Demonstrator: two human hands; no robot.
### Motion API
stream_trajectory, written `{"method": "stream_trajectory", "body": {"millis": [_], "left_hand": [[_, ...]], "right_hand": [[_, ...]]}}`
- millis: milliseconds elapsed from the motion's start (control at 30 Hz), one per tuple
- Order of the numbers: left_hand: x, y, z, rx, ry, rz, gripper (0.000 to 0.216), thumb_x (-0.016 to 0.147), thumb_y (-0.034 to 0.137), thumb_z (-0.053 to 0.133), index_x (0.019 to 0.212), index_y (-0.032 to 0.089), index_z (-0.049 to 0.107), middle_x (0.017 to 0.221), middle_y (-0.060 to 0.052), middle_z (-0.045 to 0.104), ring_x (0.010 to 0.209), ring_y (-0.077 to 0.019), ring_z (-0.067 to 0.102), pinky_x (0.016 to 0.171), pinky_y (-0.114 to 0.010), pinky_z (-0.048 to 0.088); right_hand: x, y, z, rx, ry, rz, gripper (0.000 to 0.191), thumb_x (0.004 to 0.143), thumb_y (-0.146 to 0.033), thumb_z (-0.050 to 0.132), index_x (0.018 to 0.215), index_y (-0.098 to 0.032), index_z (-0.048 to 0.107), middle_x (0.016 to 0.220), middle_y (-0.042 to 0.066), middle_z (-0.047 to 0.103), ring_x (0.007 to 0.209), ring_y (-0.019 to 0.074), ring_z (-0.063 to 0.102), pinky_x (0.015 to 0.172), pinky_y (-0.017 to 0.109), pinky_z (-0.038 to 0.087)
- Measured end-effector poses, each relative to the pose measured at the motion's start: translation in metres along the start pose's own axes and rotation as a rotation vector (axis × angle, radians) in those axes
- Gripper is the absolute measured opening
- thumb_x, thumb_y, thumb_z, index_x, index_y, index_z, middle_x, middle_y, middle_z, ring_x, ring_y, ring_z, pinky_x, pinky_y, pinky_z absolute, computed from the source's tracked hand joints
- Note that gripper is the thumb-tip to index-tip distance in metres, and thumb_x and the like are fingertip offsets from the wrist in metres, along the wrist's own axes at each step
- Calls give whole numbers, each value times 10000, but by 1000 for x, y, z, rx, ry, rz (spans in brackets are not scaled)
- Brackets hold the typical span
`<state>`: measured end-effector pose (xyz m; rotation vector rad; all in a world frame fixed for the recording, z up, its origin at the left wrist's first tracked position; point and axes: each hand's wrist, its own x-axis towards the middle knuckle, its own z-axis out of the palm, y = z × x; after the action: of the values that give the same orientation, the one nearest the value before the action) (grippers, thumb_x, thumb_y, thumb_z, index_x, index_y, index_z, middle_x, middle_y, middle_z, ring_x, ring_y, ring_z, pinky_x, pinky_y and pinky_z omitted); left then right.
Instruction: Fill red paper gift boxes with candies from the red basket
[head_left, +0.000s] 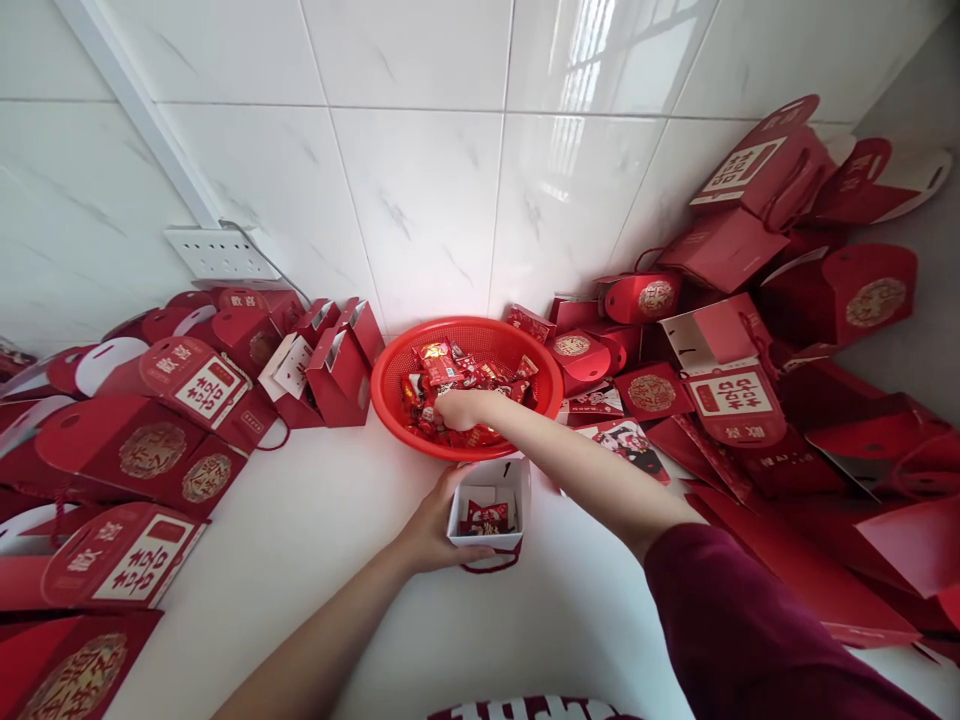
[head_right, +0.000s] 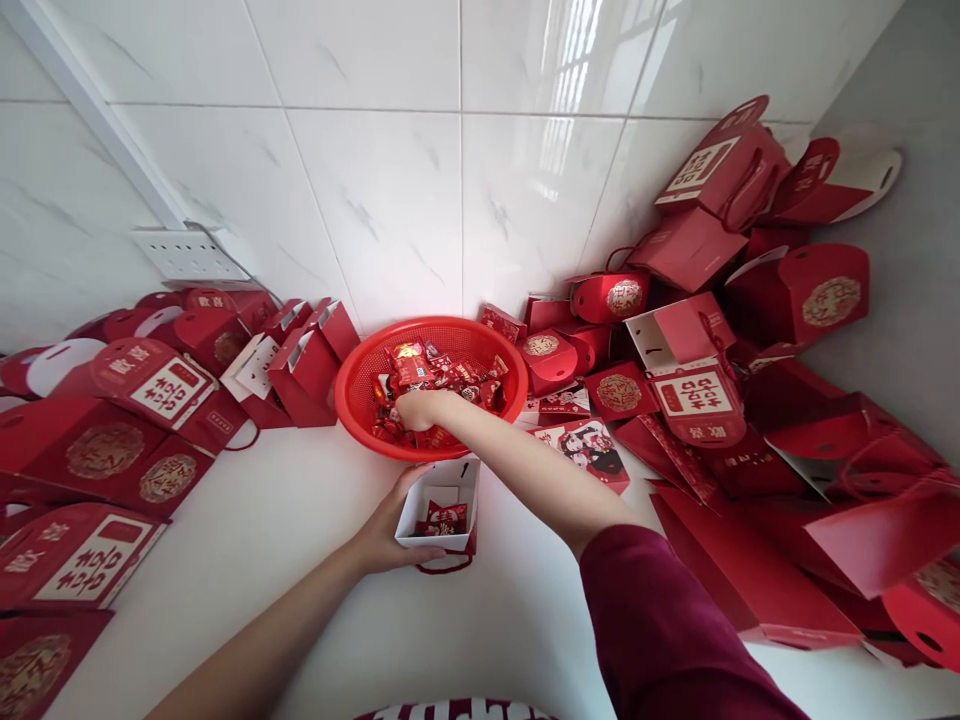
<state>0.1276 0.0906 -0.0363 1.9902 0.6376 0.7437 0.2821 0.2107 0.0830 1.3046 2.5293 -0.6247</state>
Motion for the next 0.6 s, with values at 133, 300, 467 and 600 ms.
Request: {"method": "stream_trajectory", "body": {"millis": [133,300,467,600], "left_hand": [[1,1,-1,12,-12,6,1067,631,405,876,1497,297,262,1479,-136,384,1329,-357,455,1096,-508,415],[2,-3,0,-2,-6,29,1077,612,430,884,1492,284,281,1481,-148,381,1341,-368,434,1106,-522,395],[1,-4,1,14,-8,28,1088,614,437,883,1501,286,270,1492,-146,362,1359,-365,413,1117,-515,385],[0,-3,1,17,-3,36,1085,621,439,879,1504,283,267,1493,-142,363,1361,-359,414,1119,-503,388]], "right_hand": [[21,6,10,-42,30,-4,423,795,-143,666,1213,-95,617,1165,188,692,964,278,683,753,284,505],[30,14,27,-38,29,-82,656,688,-227,787,1302,-125,579,1276,176,648,1064,309,651,790,289,512],[28,18,23,-4,77,-109,410,754,-174,730,1161,-146,688,1083,129,736,917,267,689,730,275,495],[9,26,15,57,201,-143,276,842,-122,632,1098,-173,723,1076,83,743,936,222,683,793,252,472]]}}
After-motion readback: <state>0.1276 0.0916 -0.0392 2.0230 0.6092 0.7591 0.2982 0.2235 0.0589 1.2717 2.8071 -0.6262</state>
